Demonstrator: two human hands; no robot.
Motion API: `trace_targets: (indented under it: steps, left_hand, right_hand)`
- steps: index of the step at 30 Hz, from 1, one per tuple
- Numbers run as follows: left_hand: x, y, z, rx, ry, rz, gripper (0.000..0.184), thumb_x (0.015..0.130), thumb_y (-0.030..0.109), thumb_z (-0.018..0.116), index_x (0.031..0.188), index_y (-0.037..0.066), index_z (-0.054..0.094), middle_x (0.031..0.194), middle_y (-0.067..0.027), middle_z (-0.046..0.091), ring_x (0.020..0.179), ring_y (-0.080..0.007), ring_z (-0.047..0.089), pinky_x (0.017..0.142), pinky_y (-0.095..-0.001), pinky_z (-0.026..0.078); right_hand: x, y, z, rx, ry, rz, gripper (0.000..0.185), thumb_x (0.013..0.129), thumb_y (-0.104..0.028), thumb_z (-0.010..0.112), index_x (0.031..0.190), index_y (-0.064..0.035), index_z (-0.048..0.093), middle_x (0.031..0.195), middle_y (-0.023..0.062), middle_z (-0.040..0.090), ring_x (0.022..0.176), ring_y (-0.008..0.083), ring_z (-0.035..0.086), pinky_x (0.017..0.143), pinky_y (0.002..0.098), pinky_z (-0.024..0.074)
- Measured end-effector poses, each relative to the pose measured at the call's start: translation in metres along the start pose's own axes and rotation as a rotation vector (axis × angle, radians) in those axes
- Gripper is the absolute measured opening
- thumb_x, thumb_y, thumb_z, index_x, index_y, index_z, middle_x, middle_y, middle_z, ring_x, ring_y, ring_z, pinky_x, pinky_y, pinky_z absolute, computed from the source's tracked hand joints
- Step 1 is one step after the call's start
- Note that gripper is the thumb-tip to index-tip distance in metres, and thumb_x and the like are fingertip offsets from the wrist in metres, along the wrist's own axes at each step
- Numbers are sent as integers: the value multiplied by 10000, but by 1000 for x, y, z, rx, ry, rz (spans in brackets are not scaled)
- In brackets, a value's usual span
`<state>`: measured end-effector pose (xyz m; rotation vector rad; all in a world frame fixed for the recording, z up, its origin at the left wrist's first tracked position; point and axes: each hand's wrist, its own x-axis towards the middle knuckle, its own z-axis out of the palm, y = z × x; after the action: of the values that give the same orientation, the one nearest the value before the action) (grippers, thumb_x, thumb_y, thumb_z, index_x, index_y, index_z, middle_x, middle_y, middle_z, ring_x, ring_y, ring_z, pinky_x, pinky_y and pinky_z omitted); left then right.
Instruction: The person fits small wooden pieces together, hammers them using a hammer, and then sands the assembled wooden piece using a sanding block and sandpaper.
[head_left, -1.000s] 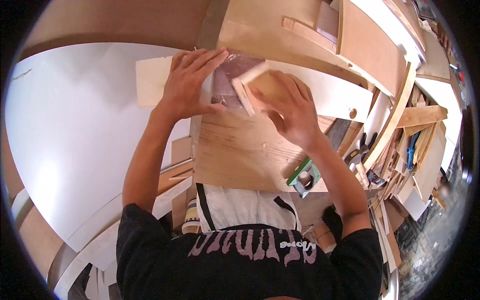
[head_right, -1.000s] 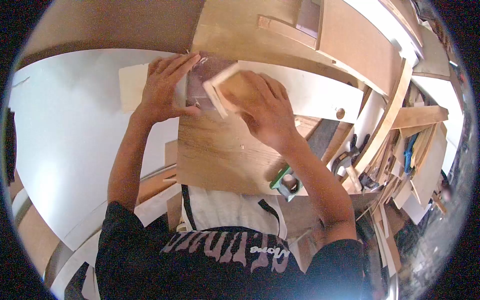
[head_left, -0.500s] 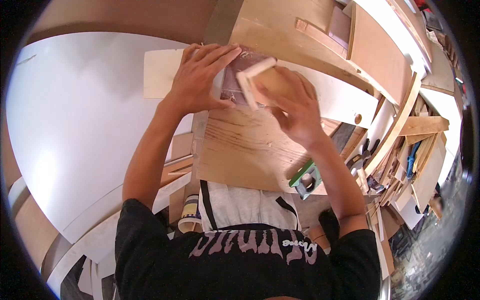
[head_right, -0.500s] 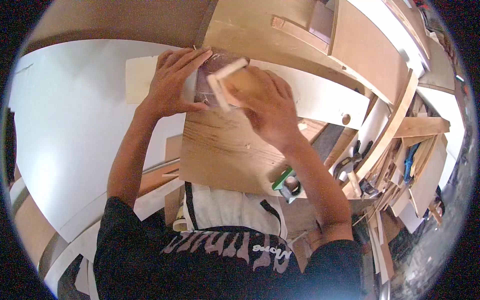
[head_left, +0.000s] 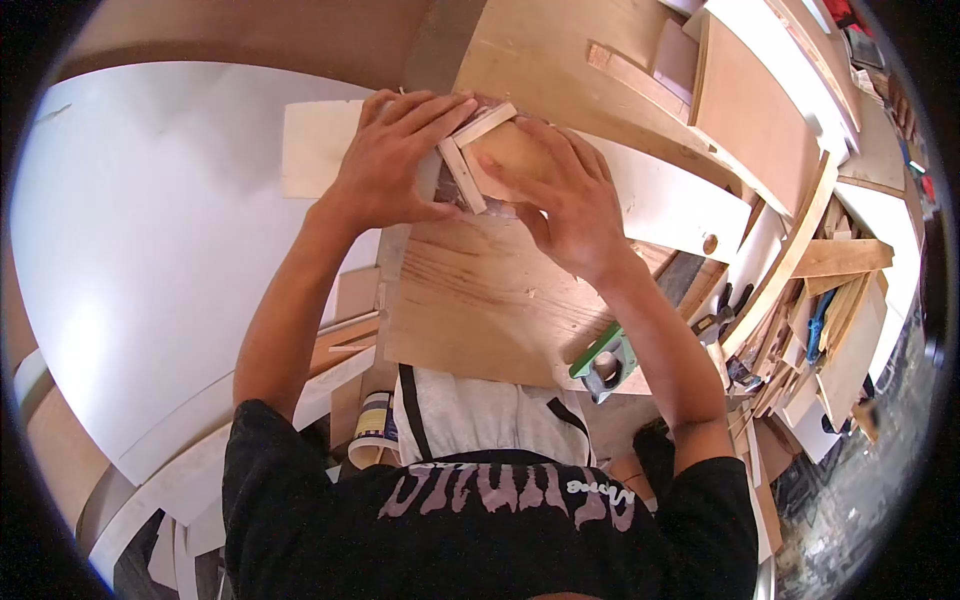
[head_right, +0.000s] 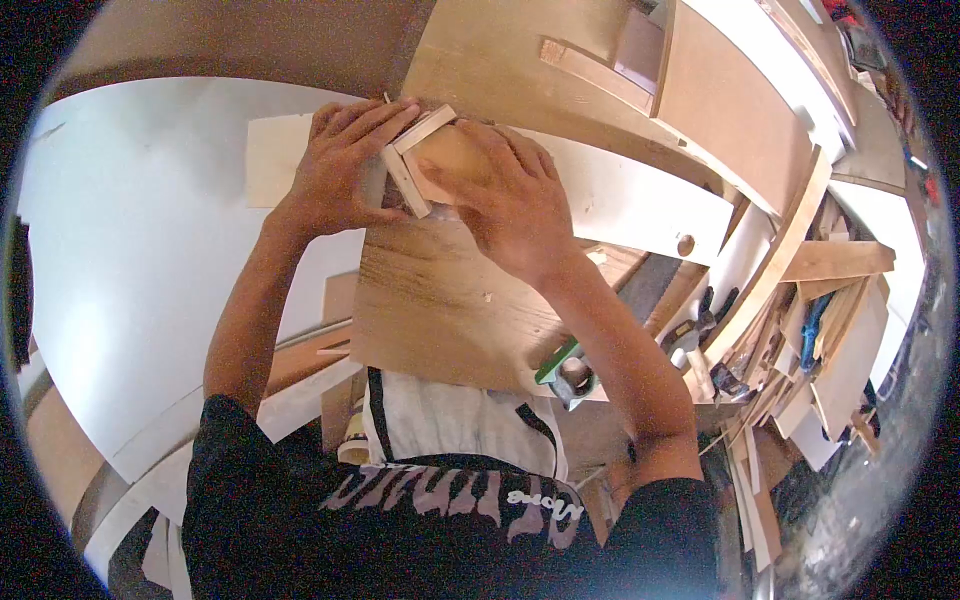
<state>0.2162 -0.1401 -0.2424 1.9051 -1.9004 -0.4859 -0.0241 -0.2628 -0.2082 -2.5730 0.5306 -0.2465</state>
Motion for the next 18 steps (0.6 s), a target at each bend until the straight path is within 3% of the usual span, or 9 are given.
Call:
trace_targets:
  steps: [4, 6, 10, 13, 15, 18]
  left_hand:
    - [1, 0, -1, 23, -11, 9, 1257, 502, 559, 933, 1602, 189, 449, 1611, -29, 495, 1444, -319, 450, 1236, -512, 266]
    - [-1, 2, -2, -29, 25, 7, 1155, 557, 395, 965, 1580, 184, 474, 1573, -28, 532, 1448, -293, 450, 1248, -501, 261]
    - [2, 2, -3, 39, -9, 18, 1255, 498, 511, 952, 1597, 168, 453, 1603, -38, 501, 1436, -318, 459, 1231, -512, 274]
    - [1, 2, -4, 11, -6, 3, 1248, 505, 496, 956, 1596, 161, 452, 1596, -39, 509, 1437, -317, 461, 1226, -513, 280]
    - [2, 3, -3, 12, -23, -18, 1170, 552, 386, 967, 1587, 174, 463, 1579, -32, 525, 1436, -295, 457, 1247, -488, 257]
    - [0, 3, -3, -12, 8, 12, 1171, 550, 388, 967, 1586, 174, 463, 1583, -31, 520, 1445, -291, 452, 1248, -486, 259]
  right_hand:
    - [-34, 11, -19, -53, -67, 65, 697, 782, -168, 833, 1418, -395, 662, 1543, 120, 518, 1372, 368, 513, 1149, 500, 411]
    - [-39, 15, -16, -63, -88, 79, 699, 788, -167, 830, 1426, -393, 655, 1548, 126, 510, 1373, 368, 512, 1150, 498, 406]
    - [-14, 4, -6, -54, -21, 31, 712, 785, -171, 831, 1436, -390, 646, 1564, 119, 496, 1377, 368, 508, 1160, 487, 388]
    - [-8, 2, -7, -70, -49, 26, 702, 784, -178, 832, 1430, -386, 652, 1570, 112, 493, 1376, 368, 508, 1154, 485, 390]
    - [-22, 7, -14, -92, -66, 50, 691, 786, -184, 830, 1425, -383, 655, 1573, 110, 491, 1373, 368, 510, 1148, 487, 395]
    - [-41, 17, -18, -91, -80, 79, 658, 805, -181, 814, 1414, -377, 661, 1571, 112, 492, 1377, 367, 504, 1143, 496, 396]
